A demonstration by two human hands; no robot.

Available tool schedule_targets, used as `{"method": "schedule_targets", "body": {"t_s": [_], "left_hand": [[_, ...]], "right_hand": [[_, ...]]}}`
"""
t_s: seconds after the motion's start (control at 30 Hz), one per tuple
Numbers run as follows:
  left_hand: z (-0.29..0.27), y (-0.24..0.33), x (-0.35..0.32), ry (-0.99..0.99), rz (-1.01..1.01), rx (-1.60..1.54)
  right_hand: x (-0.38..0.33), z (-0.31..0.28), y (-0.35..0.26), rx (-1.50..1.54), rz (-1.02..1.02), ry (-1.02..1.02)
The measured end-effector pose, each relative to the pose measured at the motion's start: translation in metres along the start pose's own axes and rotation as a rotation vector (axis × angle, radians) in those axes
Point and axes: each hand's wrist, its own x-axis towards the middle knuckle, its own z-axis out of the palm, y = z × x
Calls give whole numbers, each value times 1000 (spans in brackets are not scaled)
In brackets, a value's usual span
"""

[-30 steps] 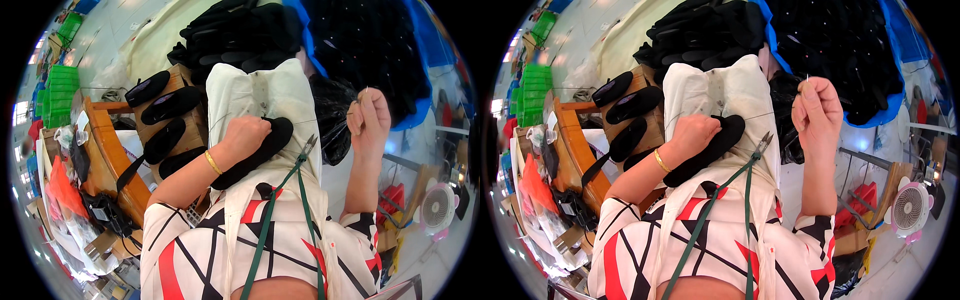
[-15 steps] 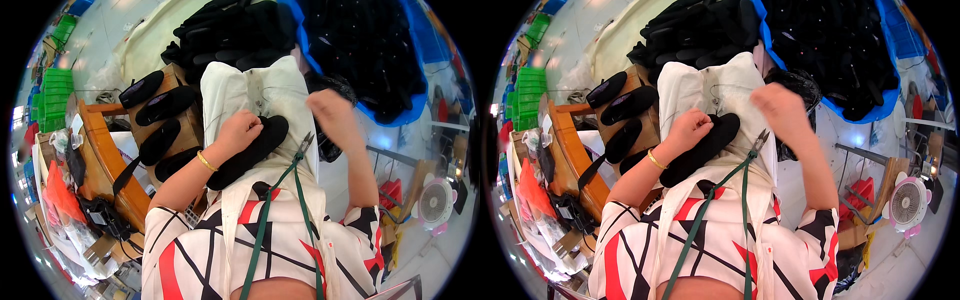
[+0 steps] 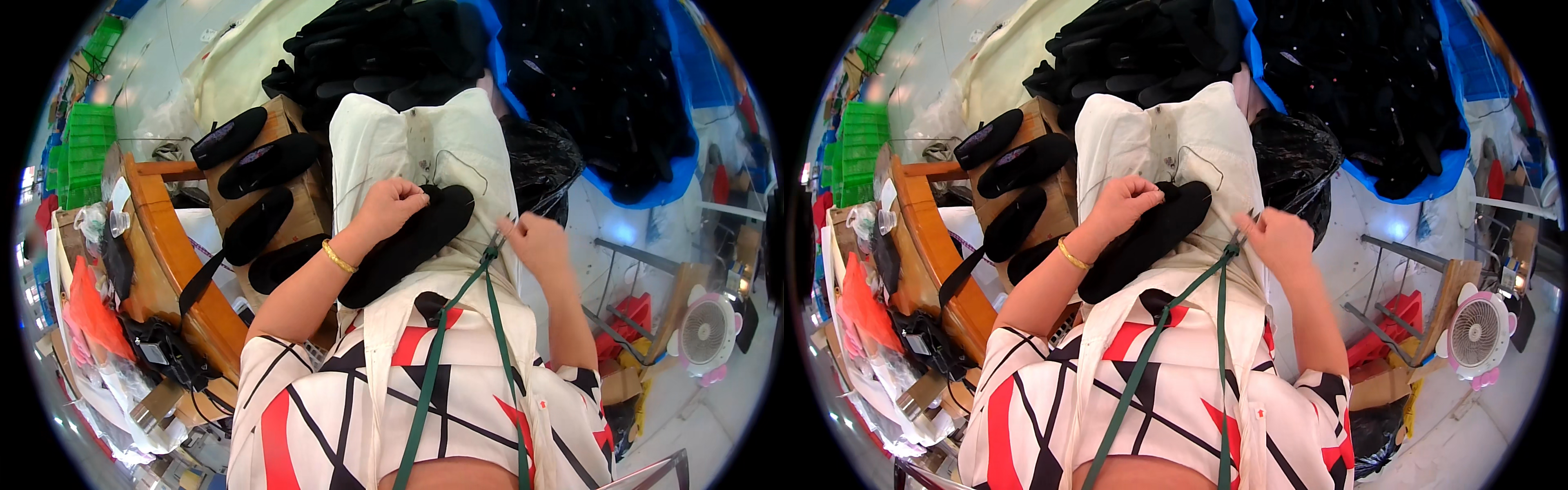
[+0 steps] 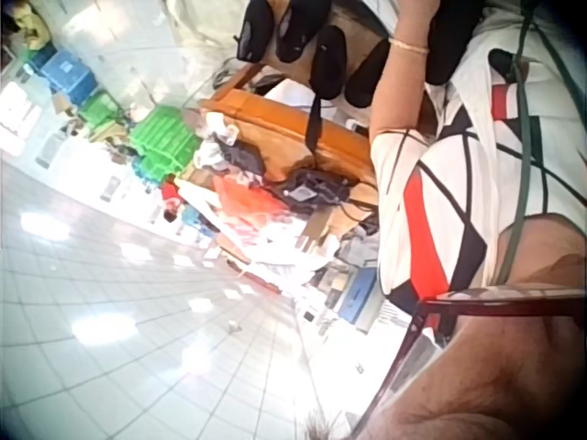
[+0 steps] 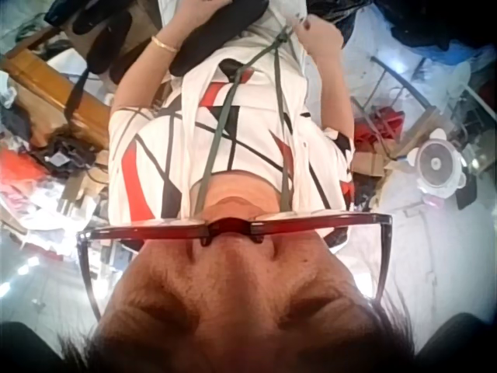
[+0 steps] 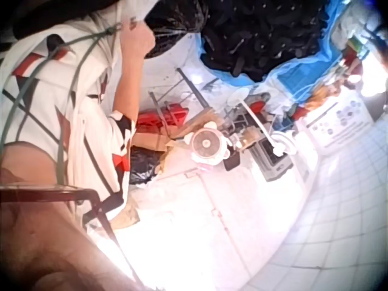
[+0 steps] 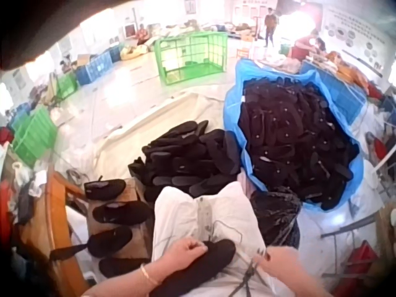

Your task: The person sits on the floor and sews a black slip-on shoe using a needle and thread. They repeatedly insert the needle into the shoe's sole and pull the thread through to secure the parts. The person works on one shoe at a time, occasionally adjusting the shoe's position on their lap.

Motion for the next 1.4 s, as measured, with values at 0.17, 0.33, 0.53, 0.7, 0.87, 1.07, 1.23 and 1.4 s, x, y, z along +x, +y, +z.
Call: {"method": "schedule_targets", "body": {"t_s": [0.17,0.33,0.53,0.7,0.87,1.07,1.23,1.4], "left_hand": [[-3,11,0,-35,-100,-75],[-3,13,-3,-21,-153,-180],[-3,19,-4,-27,-214,-280],[-4,17,-4,-27,-239,-324],[-2,14,-4,-21,-252,-351],[-2,18,-5,-29,-256,-342],[-2,16,-3,-31,-256,-333],[-1,17,-4,-34,-252,-330]], "right_hand": [[-16,35,12,159,66,-33],[-23,10,-4,499,-146,128],[-3,-22,-75,174,-517,99],[17,-10,-91,-38,-604,156],[21,-6,-95,-109,-618,117],[23,-7,-98,-131,-600,79],[26,-1,-96,-121,-629,124],[26,0,-95,-132,-624,115]]}}
